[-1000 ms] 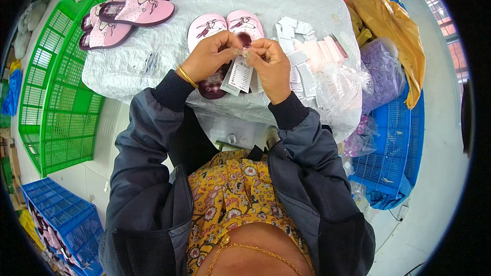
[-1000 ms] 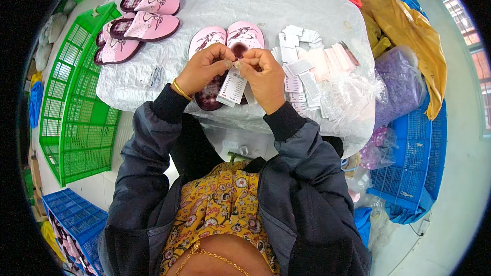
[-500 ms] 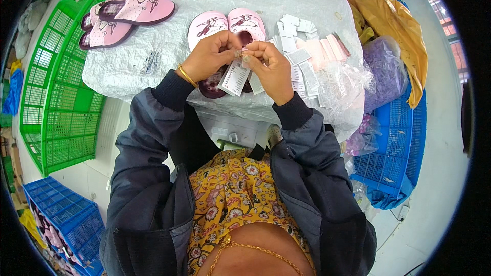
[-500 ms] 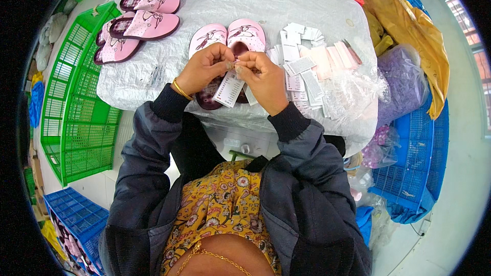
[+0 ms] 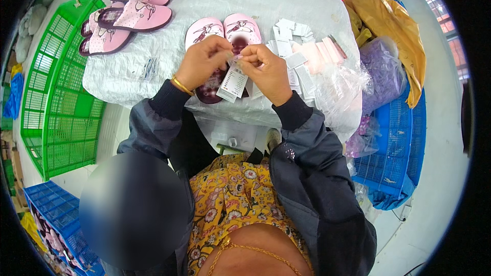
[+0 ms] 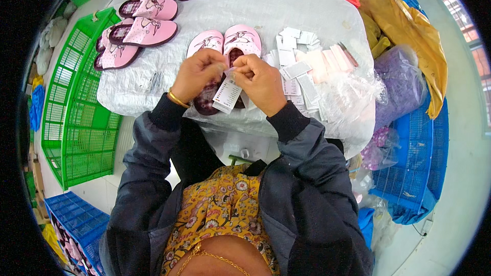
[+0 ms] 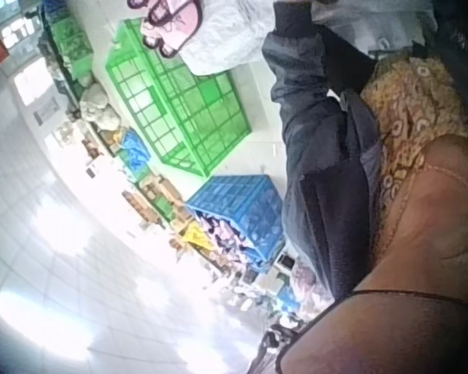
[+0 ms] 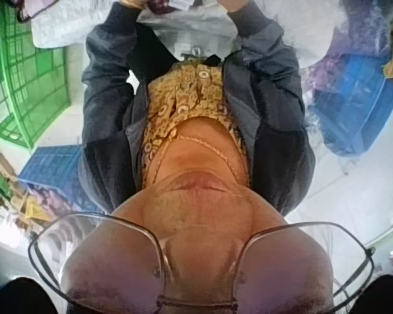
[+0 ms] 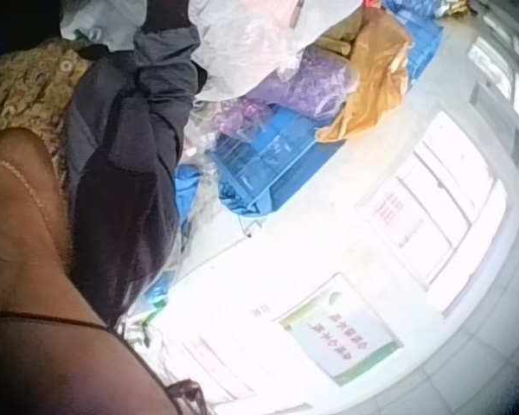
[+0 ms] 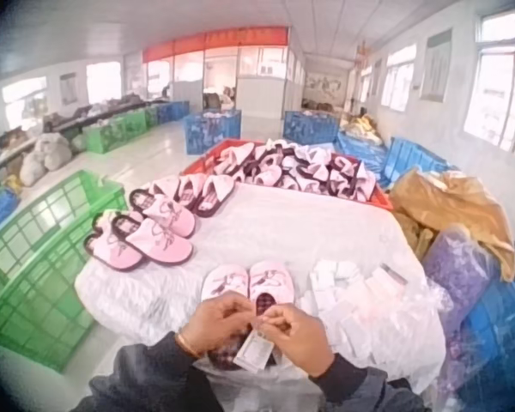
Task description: The person repeatedly picks up small white price tags and attaches them to pairs of pink slippers on a table. They handle the slippers and tags by hand, placing each tagged pair aside after attachment.
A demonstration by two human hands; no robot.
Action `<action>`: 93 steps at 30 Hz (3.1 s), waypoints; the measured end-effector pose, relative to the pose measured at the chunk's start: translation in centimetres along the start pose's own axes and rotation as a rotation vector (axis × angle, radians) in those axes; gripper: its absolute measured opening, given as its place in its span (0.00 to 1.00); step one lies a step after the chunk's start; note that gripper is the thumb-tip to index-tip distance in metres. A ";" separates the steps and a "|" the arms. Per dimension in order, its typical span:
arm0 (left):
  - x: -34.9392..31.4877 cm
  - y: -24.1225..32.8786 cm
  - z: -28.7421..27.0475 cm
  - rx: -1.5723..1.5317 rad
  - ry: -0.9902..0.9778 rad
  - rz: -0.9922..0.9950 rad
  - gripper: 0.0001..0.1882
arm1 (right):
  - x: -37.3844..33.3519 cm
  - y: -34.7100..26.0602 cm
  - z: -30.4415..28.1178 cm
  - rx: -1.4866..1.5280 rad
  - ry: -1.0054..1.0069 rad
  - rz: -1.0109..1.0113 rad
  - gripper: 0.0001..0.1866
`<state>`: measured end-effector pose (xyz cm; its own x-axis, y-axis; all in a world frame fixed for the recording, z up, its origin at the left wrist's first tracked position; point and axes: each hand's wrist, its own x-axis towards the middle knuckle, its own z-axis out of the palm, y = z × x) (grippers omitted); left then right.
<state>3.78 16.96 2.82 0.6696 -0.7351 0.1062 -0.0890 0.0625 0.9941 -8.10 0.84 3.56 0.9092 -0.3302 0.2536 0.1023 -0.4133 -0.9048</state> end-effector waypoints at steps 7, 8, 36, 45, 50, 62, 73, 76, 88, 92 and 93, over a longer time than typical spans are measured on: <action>0.6 -2.9 -3.7 0.366 0.627 0.351 0.04 | 2.7 -1.8 1.4 -0.606 -0.015 -0.213 0.25; -0.1 -3.1 -3.9 0.416 0.639 0.295 0.05 | 3.0 -2.2 2.3 -0.663 -0.054 -0.174 0.25; 0.3 -4.0 -7.8 0.545 0.760 0.391 0.11 | 29.8 0.9 -16.7 -0.831 0.470 -0.472 0.17; 7.6 3.6 -24.6 1.259 0.585 -0.269 0.35 | 10.9 1.5 -3.7 -0.057 -0.008 -0.023 0.11; 16.4 -1.4 -32.9 1.427 0.197 -0.163 0.40 | 5.6 -1.6 -3.6 0.007 -0.066 0.094 0.12; 9.0 1.1 -26.0 -0.177 0.346 -0.258 0.11 | -5.5 -1.6 -7.3 0.034 0.027 0.195 0.10; -0.1 1.3 1.8 -0.913 0.299 -0.255 0.16 | -7.5 1.4 -11.3 -0.322 0.211 -0.057 0.11; -1.1 1.6 2.9 -0.833 0.363 -0.243 0.14 | -5.4 2.3 -13.6 -0.589 0.276 -0.240 0.10; -4.2 0.0 3.8 -0.707 0.298 -0.303 0.15 | 5.0 10.8 -18.4 -0.969 -0.068 0.076 0.25; -4.8 0.2 4.4 -0.672 0.301 -0.331 0.15 | 6.2 12.7 -19.2 -0.758 -0.130 0.160 0.28; -4.9 0.3 4.6 -0.664 0.303 -0.338 0.16 | 6.5 13.2 -19.3 -0.689 -0.111 0.165 0.26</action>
<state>-2.88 17.49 2.50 0.7614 -0.5767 -0.2962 0.5478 0.3279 0.7697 -8.66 -23.18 -0.12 0.9303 -0.3615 0.0627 -0.2849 -0.8195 -0.4973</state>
